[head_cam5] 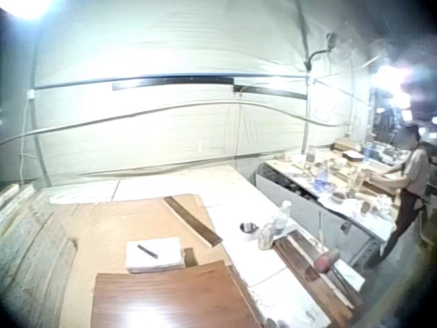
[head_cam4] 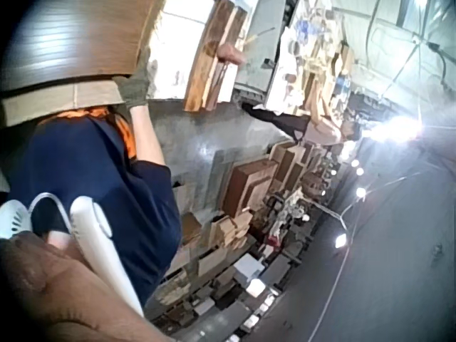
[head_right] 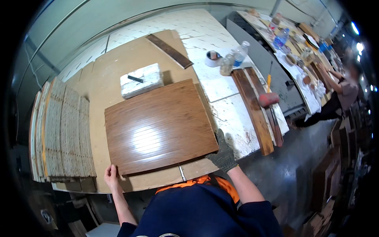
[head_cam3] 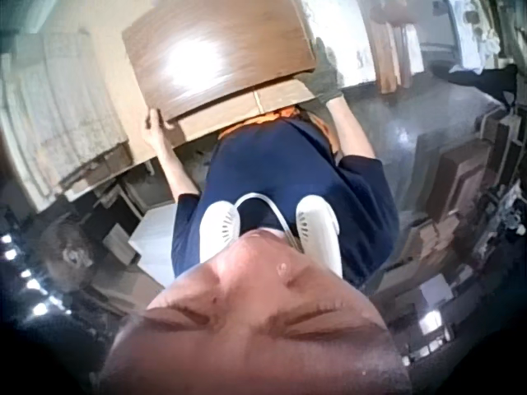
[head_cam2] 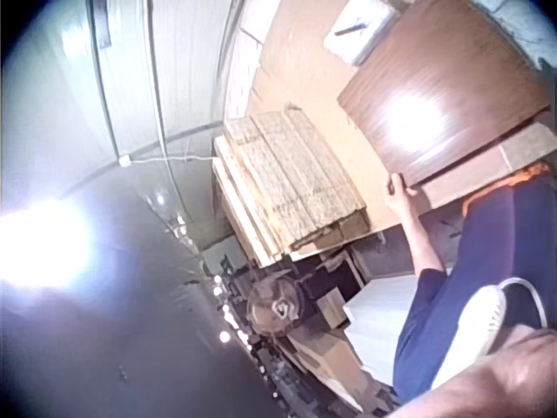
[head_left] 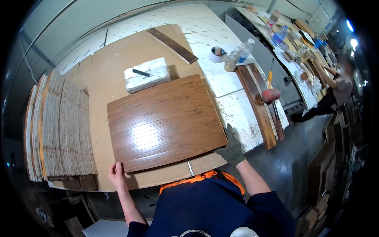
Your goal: The person rubs a wood panel, then takes curved wood components from a stack and places them onto a separate stack on a workbench.
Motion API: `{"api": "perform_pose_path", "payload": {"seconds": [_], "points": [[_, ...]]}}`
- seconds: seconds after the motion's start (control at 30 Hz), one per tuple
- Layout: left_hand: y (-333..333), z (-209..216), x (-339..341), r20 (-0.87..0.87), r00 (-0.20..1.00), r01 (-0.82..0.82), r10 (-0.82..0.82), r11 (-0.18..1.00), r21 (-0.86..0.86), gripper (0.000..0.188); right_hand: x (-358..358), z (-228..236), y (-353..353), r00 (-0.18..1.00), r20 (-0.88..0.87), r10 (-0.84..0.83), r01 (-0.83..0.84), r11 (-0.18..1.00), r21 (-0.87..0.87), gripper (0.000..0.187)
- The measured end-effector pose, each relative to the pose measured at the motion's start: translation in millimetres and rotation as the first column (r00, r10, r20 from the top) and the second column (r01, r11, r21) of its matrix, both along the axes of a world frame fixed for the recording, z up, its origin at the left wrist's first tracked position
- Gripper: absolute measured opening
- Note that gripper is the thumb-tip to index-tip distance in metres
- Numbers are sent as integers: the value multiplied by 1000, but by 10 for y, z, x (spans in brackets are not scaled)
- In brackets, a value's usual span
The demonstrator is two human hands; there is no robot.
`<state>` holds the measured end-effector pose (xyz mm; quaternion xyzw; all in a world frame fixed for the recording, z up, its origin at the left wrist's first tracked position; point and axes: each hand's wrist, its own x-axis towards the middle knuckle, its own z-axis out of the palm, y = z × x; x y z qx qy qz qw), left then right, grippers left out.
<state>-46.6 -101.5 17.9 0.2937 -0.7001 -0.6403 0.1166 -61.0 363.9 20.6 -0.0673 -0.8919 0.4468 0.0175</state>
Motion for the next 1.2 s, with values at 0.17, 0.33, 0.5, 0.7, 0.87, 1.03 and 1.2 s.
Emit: {"api": "perform_pose_path", "payload": {"seconds": [0.17,0.33,0.5,0.7,0.87,1.03,1.2], "points": [[72,290,68,-71,909,415,-411,908,51,94,-103,1,202,990,-46,132,-132,991,4,91],[12,229,-5,89,908,418,-409,895,-158,100,-225,-69,191,968,-67,244,-234,964,124,85],[-120,-4,-3,96,923,376,-373,927,-15,96,-222,-64,139,977,-70,199,-202,979,-36,88],[4,91,51,78,931,354,-357,934,50,93,-179,-54,189,986,-92,143,-154,980,-124,85],[148,167,199,59,929,365,-366,931,22,91,1,-96,358,988,-24,151,-150,989,14,90],[123,313,73,199,824,561,-531,813,-157,101,105,-69,452,983,14,183,-181,951,250,98],[14,211,1,254,784,617,-567,661,-428,99,28,77,347,978,33,207,-208,942,263,89]]}}
